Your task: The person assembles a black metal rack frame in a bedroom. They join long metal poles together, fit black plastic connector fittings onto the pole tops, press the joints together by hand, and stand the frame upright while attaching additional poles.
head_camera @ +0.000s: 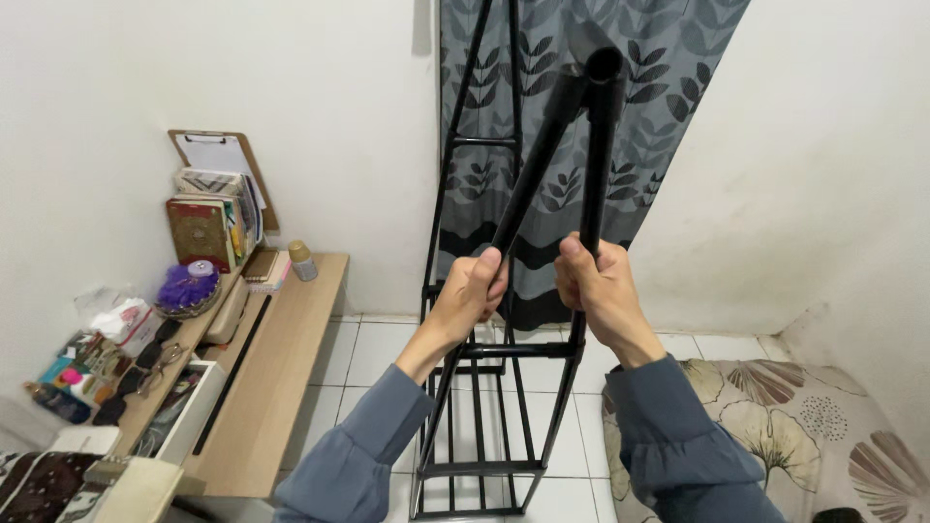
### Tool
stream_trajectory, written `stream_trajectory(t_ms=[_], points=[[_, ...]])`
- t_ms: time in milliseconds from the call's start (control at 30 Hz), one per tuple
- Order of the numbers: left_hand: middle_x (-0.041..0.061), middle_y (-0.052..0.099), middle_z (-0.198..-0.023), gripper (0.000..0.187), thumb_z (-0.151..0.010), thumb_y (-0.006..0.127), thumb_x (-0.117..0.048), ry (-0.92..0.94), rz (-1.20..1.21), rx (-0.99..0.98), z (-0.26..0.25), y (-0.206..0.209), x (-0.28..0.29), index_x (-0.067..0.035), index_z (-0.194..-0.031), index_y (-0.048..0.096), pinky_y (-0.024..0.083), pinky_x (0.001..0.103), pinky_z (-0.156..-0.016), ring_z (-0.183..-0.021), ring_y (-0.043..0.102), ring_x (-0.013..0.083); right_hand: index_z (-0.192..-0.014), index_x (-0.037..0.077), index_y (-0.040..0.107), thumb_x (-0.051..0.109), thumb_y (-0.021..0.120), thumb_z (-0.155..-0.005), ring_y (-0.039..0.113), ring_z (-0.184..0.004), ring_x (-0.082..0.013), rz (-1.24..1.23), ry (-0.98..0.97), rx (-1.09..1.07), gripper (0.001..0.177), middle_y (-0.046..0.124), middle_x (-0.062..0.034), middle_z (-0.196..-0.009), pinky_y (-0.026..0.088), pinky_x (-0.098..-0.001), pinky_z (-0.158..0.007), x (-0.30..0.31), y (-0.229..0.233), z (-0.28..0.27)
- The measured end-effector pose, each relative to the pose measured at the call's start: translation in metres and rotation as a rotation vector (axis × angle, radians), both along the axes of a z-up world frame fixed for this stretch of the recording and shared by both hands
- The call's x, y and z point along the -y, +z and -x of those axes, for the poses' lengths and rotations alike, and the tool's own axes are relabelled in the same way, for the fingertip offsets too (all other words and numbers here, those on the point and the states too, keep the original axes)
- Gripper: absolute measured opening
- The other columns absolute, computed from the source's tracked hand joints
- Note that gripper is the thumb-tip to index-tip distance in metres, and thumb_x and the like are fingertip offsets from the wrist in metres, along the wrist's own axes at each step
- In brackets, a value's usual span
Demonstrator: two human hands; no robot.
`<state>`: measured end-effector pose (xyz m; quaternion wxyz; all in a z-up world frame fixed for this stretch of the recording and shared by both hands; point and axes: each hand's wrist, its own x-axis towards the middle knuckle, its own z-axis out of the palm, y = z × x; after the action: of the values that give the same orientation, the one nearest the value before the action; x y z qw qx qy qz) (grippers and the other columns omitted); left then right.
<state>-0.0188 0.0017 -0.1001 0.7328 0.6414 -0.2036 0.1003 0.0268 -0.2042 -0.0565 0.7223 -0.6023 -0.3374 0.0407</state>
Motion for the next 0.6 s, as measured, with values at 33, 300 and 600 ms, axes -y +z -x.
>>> stream_trajectory(t_ms=[33,300,600], points=[[-0.006,0.034,-0.054,0.062,-0.105,0.039,-0.063,-0.052,0.003,-0.022,-0.002,0.001,-0.003,-0.013,-0.068,0.038,0.022,0.025,-0.041,-0.045,0.029,0.0050,-0.072,0.015,0.039,0.043,0.061,-0.102,0.031,-0.047,-0.0060,-0.002,0.040,0.001,0.047,0.034,0.0054,-0.058,0.023,-0.0256,-0.041,0.002,0.000,-0.003],[-0.007,0.031,-0.056,0.065,-0.101,0.043,-0.068,-0.378,0.047,-0.113,-0.005,-0.003,-0.014,-0.013,-0.068,0.038,0.018,0.024,-0.041,-0.046,0.026,0.0048,-0.070,0.014,0.036,0.054,0.067,-0.095,0.025,-0.043,-0.0072,-0.012,0.468,-0.050,0.056,0.030,0.0035,-0.054,0.019,-0.0277,-0.040,0.018,-0.001,-0.022],[-0.001,0.055,-0.065,0.039,-0.092,0.069,-0.044,0.353,-0.381,0.162,0.034,-0.022,-0.005,-0.006,-0.090,0.060,0.043,0.026,-0.053,-0.059,0.052,0.0090,-0.084,0.011,0.067,0.034,0.065,-0.099,0.047,-0.050,-0.0048,0.198,-0.609,0.183,0.028,0.049,0.0050,-0.056,0.036,-0.0235,-0.046,-0.012,-0.050,0.027]])
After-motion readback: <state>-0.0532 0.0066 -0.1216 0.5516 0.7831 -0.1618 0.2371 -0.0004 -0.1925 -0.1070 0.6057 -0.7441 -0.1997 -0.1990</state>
